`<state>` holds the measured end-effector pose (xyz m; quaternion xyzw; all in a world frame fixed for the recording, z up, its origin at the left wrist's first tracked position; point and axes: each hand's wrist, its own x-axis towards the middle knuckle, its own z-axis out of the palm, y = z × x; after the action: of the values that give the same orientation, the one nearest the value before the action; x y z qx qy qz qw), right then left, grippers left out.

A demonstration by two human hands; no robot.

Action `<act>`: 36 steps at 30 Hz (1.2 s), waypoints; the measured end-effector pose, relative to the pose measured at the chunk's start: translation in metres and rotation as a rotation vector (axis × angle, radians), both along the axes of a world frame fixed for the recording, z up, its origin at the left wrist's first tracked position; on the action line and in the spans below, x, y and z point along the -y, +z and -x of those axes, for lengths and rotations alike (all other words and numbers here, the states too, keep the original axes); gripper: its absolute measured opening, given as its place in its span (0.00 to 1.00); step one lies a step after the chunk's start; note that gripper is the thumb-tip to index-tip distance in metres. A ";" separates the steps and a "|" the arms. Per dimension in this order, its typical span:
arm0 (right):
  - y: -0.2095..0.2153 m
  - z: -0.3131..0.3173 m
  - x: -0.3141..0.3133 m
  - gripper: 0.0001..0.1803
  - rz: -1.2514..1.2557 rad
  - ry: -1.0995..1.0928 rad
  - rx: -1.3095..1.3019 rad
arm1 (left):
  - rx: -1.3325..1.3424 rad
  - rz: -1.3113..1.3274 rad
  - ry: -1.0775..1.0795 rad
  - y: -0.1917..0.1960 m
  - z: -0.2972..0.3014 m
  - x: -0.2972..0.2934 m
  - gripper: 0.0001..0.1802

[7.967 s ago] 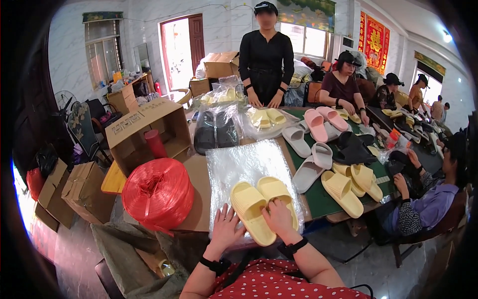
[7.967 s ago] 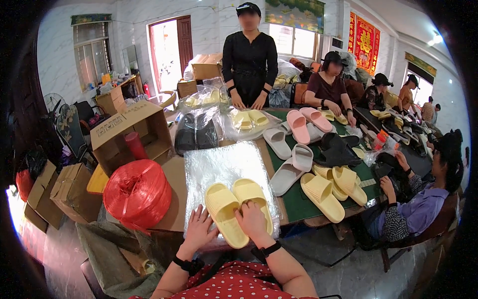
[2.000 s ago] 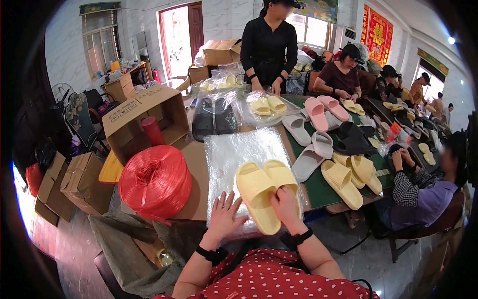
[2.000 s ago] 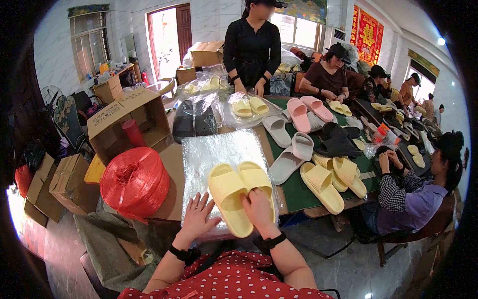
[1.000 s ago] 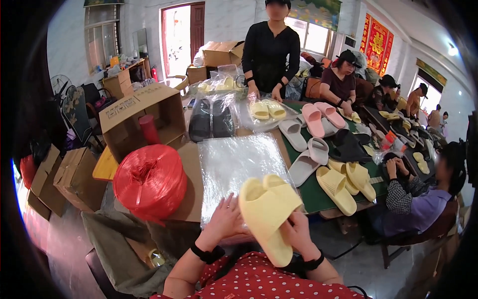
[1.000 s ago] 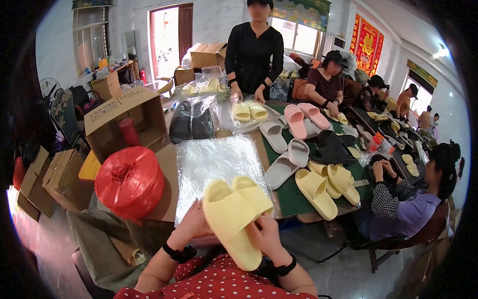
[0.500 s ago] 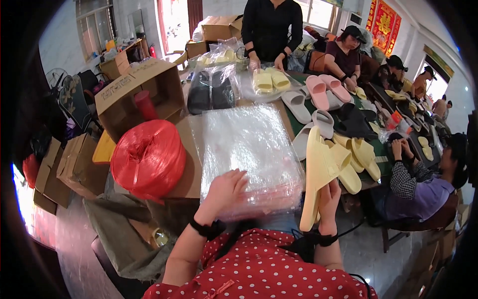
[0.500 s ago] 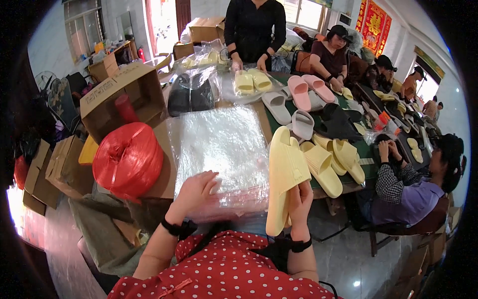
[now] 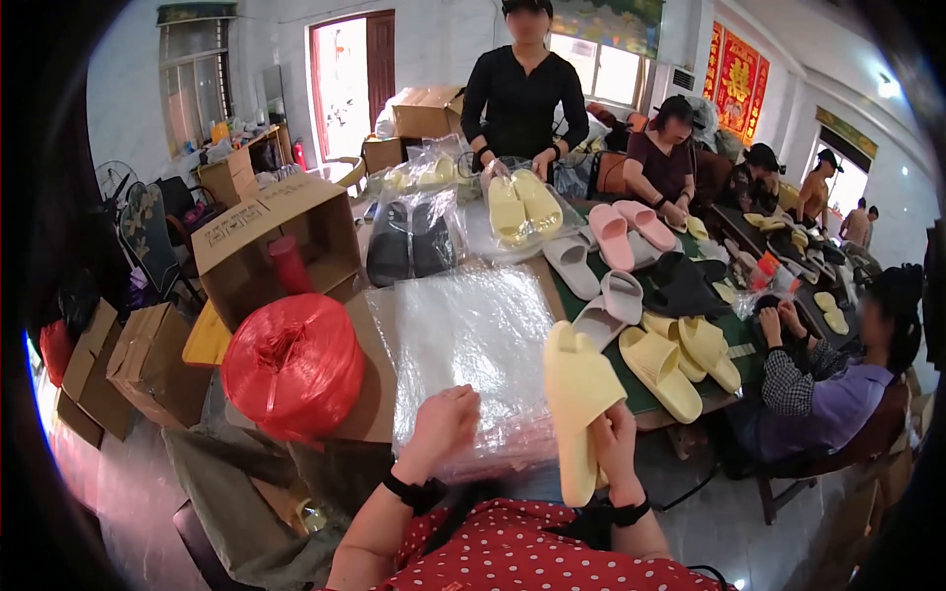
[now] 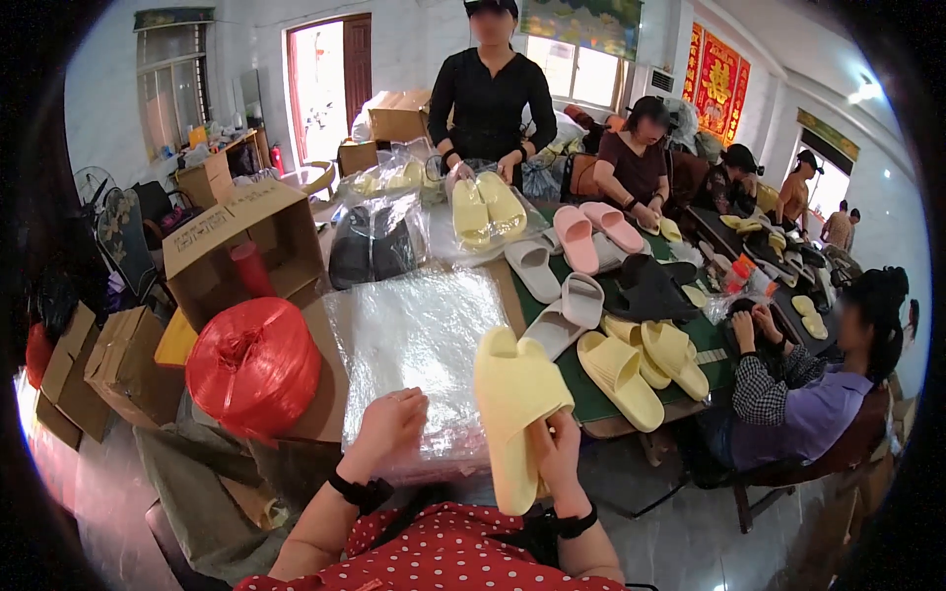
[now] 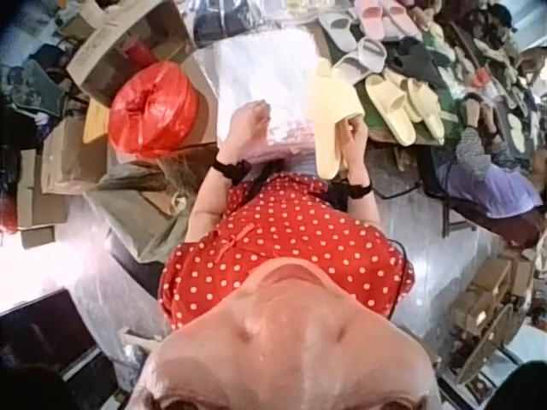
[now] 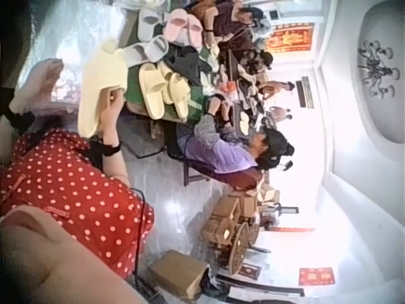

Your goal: The recorder is packaging pairs of yellow slippers into plastic bags.

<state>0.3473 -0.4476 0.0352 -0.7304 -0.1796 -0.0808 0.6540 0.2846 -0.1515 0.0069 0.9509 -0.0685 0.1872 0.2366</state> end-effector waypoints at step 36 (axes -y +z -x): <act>-0.045 -0.039 -0.127 0.03 0.492 0.154 0.672 | 0.186 0.154 -0.307 0.062 0.029 0.037 0.19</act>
<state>0.3860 -0.3205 -0.0094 -0.7823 -0.4507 -0.2202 0.3694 0.2556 -0.1885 0.0693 0.8870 -0.2197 0.2404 0.3274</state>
